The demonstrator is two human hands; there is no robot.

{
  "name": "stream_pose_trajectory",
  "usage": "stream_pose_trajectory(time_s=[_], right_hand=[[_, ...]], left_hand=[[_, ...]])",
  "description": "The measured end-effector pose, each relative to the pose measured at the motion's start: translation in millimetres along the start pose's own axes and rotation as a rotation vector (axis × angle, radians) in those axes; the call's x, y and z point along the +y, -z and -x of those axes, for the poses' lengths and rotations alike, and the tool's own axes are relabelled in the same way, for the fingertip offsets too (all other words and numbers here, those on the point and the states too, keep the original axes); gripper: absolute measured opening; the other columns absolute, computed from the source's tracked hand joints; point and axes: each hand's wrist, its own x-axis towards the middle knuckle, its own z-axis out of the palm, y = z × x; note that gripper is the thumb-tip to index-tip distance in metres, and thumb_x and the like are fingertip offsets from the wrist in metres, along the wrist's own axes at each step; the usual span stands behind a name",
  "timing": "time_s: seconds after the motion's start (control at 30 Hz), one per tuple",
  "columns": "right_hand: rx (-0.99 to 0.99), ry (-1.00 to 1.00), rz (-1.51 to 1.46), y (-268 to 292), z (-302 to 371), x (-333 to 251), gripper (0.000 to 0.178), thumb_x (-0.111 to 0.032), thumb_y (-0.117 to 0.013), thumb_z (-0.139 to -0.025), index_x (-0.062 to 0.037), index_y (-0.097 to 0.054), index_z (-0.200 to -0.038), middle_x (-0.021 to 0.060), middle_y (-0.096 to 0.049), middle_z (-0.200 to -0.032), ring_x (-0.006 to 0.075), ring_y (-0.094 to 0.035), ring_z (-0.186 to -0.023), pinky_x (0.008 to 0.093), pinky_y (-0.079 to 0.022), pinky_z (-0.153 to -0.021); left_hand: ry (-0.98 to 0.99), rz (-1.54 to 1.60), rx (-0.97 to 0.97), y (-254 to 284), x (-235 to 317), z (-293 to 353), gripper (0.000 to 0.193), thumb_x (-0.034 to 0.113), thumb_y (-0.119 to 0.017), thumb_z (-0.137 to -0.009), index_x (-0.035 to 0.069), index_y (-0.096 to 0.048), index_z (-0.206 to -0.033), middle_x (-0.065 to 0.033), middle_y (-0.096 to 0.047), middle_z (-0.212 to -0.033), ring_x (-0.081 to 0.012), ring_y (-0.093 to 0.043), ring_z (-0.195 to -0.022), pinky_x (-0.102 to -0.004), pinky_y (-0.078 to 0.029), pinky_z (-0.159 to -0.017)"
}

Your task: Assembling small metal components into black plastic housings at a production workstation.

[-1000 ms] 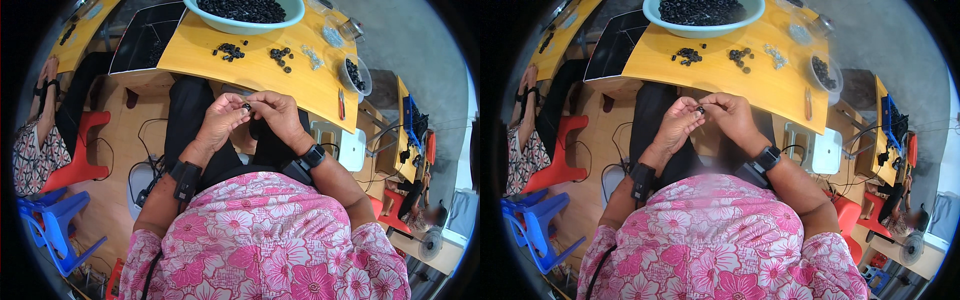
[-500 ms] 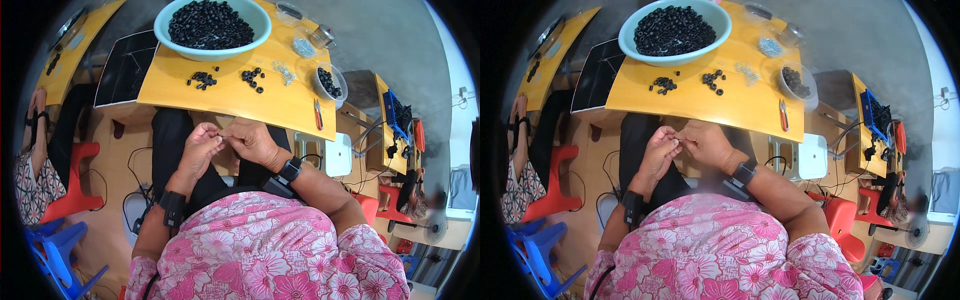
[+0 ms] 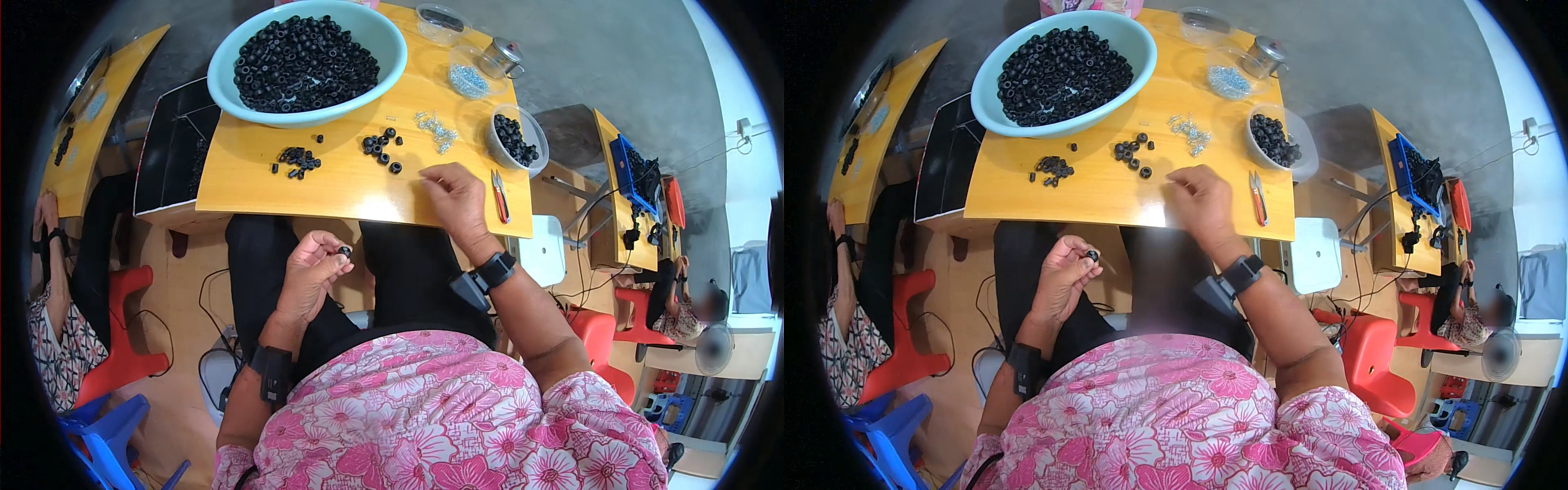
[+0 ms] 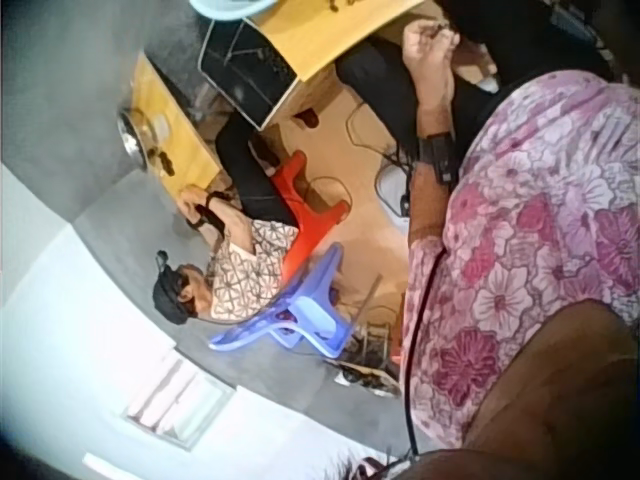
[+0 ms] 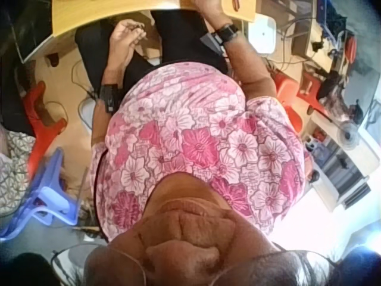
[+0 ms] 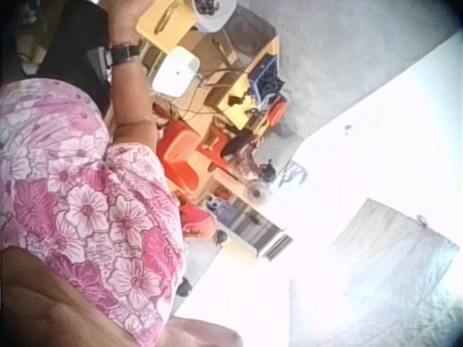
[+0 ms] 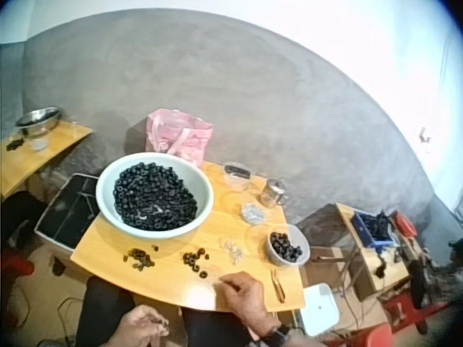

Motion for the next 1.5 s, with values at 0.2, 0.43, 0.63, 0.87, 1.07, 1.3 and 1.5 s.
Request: stream_pose_trajectory(time_s=[0.2, 0.43, 0.63, 0.87, 1.07, 1.3, 1.5], right_hand=[[0.081, -0.156, 0.070, 8.6, -21.4, 14.2, 0.014, -0.008, -0.070, -0.076, -0.0012, -0.069, -0.088, 0.0124, -0.065, -0.080, 0.0207, -0.063, -0.067, 0.0292, -0.051, -0.064], [-0.006, 0.029, 0.008, -13.1, -37.9, 1.7, 0.014, -0.005, -0.066, -0.076, -0.0014, -0.069, -0.089, 0.0130, -0.064, -0.078, 0.0232, -0.062, -0.068, 0.0317, -0.050, -0.065], [-0.023, 0.117, 0.211, -23.3, -64.7, 0.4, 0.015, -0.007, -0.065, -0.075, -0.0019, -0.068, -0.089, 0.0167, -0.062, -0.080, 0.0317, -0.062, -0.072, 0.0389, -0.050, -0.066], [-0.057, 0.145, 0.387, -34.4, -74.8, 2.5, 0.009, -0.005, -0.062, -0.075, -0.0016, -0.068, -0.081, 0.0189, -0.061, -0.081, 0.0366, -0.060, -0.075, 0.0442, -0.049, -0.070], [-0.078, 0.168, 0.417, -32.0, -65.5, 2.3, 0.010, -0.002, -0.059, -0.075, -0.0025, -0.065, -0.083, 0.0194, -0.059, -0.082, 0.0372, -0.059, -0.077, 0.0447, -0.049, -0.069], [-0.122, 0.107, 0.402, -21.6, -41.0, -4.4, 0.016, -0.003, -0.061, -0.077, -0.0030, -0.064, -0.093, 0.0165, -0.060, -0.090, 0.0349, -0.059, -0.084, 0.0401, -0.049, -0.074], [-0.196, -0.082, -0.198, -3.6, -17.0, -21.9, 0.014, -0.001, -0.063, -0.077, 0.0001, -0.064, -0.091, 0.0136, -0.061, -0.084, 0.0244, -0.063, -0.080, 0.0324, -0.050, -0.073]], left_hand=[[0.041, -0.015, -0.041, 1.3, -4.9, -7.2, 0.019, -0.003, -0.059, -0.085, 0.009, -0.055, -0.099, -0.0037, -0.059, -0.096, -0.0120, -0.061, -0.086, -0.0250, -0.053, -0.079], [0.070, -0.013, -0.027, 4.8, -8.6, -10.6, 0.018, -0.002, -0.060, -0.085, 0.008, -0.054, -0.100, -0.0048, -0.060, -0.097, -0.0134, -0.061, -0.087, -0.0273, -0.052, -0.082], [0.078, 0.020, -0.041, 7.0, -7.3, -12.7, 0.018, -0.001, -0.060, -0.086, 0.008, -0.054, -0.101, -0.0058, -0.060, -0.098, -0.0139, -0.060, -0.090, -0.0281, -0.052, -0.082], [0.085, 0.018, -0.042, 3.7, -4.3, -14.9, 0.019, -0.002, -0.059, -0.086, 0.008, -0.054, -0.101, -0.0060, -0.059, -0.099, -0.0137, -0.060, -0.091, -0.0280, -0.052, -0.083], [0.084, -0.003, -0.040, 4.8, -5.8, -14.2, 0.019, -0.003, -0.057, -0.086, 0.008, -0.054, -0.101, -0.0058, -0.059, -0.099, -0.0134, -0.060, -0.092, -0.0270, -0.051, -0.083], [0.089, -0.065, -0.023, 5.4, -7.8, -8.0, 0.015, 0.000, -0.059, -0.087, 0.006, -0.055, -0.100, -0.0043, -0.061, -0.094, -0.0129, -0.062, -0.084, -0.0257, -0.052, -0.079], [0.029, -0.031, -0.081, 3.3, -3.2, -7.7, 0.015, 0.003, -0.059, -0.088, 0.004, -0.054, -0.103, -0.0046, -0.060, -0.095, -0.0129, -0.063, -0.084, -0.0273, -0.053, -0.082]])
